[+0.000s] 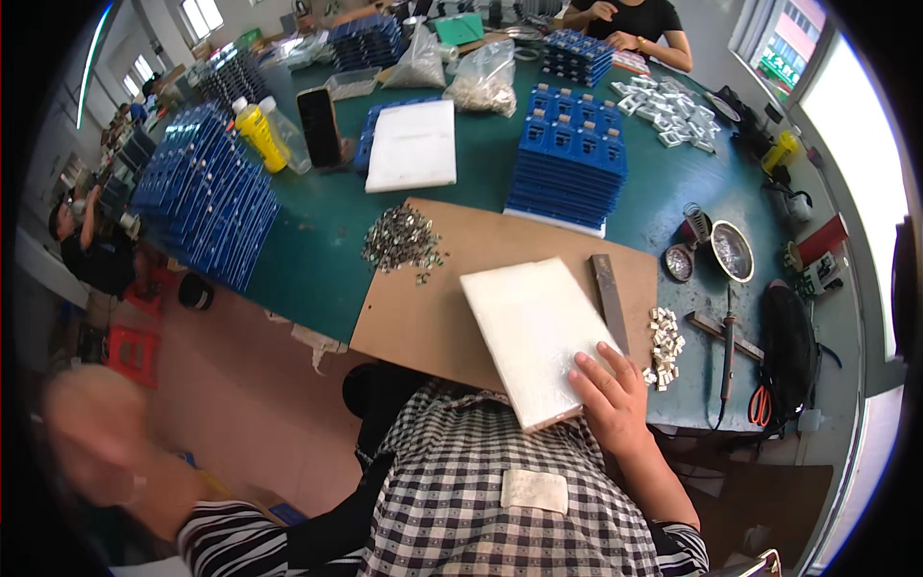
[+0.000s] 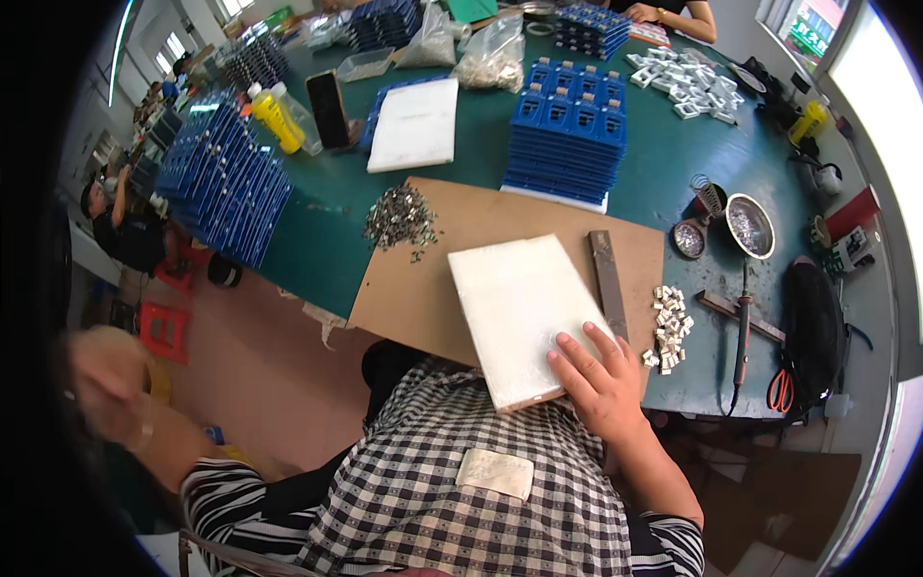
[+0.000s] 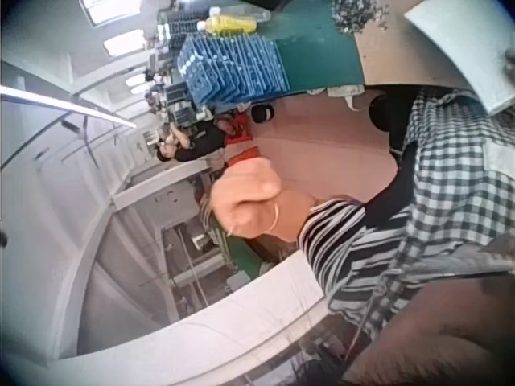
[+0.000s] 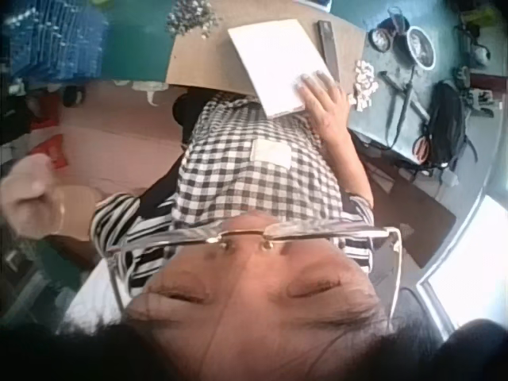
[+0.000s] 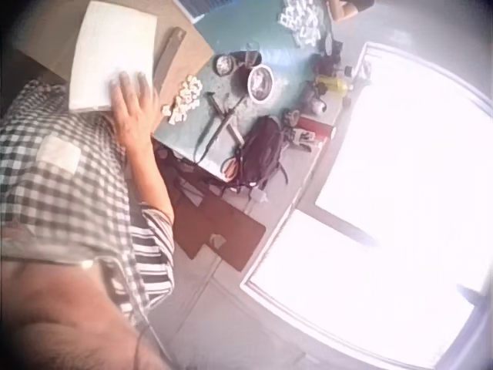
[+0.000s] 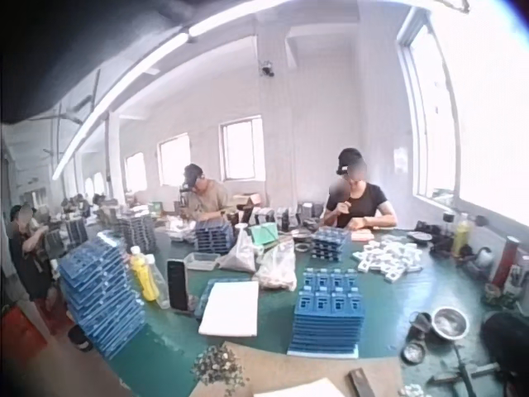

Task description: The person solders electronic components onto a circuit board panel using a soldering iron and solder wire, places the finished panel onto a stack, and positions a new circuit board panel under a metal guide before soldering components onto it.

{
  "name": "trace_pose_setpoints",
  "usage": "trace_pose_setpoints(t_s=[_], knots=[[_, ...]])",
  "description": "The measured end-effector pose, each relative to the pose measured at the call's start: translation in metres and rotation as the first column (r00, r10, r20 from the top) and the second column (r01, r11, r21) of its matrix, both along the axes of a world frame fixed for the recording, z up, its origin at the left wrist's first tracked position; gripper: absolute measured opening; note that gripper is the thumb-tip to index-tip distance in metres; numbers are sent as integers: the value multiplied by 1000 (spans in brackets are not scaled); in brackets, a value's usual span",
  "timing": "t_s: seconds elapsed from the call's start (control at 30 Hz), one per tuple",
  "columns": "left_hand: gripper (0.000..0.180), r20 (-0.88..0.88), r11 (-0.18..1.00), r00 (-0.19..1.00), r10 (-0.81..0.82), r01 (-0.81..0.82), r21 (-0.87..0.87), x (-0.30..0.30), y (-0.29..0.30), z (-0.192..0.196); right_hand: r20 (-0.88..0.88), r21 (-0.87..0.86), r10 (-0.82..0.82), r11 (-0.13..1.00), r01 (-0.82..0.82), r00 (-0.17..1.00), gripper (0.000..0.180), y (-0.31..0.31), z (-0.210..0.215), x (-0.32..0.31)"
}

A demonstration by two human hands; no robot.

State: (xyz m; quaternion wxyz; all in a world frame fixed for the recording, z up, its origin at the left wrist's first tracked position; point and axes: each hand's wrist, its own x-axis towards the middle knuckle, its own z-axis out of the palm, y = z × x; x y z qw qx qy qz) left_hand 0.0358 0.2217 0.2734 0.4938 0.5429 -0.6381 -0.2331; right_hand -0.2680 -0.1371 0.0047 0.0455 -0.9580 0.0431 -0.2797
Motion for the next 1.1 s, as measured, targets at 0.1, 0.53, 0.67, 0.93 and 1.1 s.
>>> trace_pose_setpoints(t_s=[0.1,0.53,0.67,0.93,1.1], knots=[[35,-289,965,946,147,-73,251,-6,-71,-141,339,168,9,983,-70,941,38,-16,18,3],[42,-465,966,853,237,-259,17,91,-388,-135,296,955,-391,89,-284,871,36,-169,156,145],[36,-458,923,802,384,-322,210,125,-448,-141,22,958,-378,274,89,925,35,-234,152,180],[30,-394,838,754,525,-378,394,158,-508,-205,-118,961,-487,162,223,865,33,-302,73,225],[31,-380,831,760,527,-369,415,157,-510,-215,-160,957,-486,135,255,859,33,-311,62,228]])
